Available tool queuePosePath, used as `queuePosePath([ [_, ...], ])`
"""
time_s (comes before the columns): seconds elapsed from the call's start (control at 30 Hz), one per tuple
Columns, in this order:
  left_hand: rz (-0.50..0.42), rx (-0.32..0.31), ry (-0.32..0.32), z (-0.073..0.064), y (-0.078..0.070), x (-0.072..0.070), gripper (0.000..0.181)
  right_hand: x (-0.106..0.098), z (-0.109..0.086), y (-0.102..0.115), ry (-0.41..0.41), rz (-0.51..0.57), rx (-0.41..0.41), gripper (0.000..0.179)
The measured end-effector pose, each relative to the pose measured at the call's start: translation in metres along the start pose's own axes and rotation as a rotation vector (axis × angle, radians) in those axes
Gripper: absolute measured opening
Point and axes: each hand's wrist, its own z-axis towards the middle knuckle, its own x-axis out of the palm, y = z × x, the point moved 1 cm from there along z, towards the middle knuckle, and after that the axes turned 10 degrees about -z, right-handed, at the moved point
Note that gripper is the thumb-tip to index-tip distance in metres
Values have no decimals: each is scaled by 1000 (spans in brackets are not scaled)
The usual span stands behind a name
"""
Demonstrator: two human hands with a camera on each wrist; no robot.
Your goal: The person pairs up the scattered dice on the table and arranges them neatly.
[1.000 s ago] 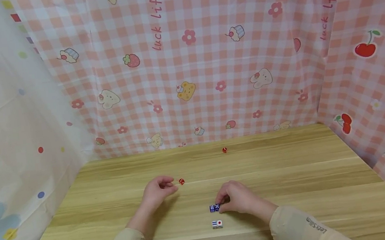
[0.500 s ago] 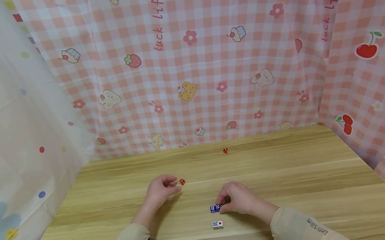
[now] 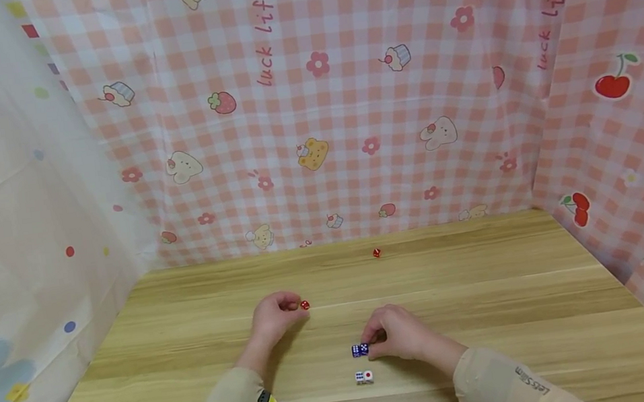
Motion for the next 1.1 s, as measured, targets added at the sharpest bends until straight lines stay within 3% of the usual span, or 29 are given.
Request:
queuePosePath([
  [0.3,118,9,-56,-1,1,7,19,0,-1,-1,-2,3,-4,16],
  [0.53,152,32,-67,0,2,9,13,-1,-1,-2,2,2,-5,16],
  [0.8,148,47,-27,-4,-2,8,11,1,-2,-4,1,1,-1,15],
  [1.1,142,111,40,-5,0,10,11,-1,-2,-2,0,29,-14,15],
])
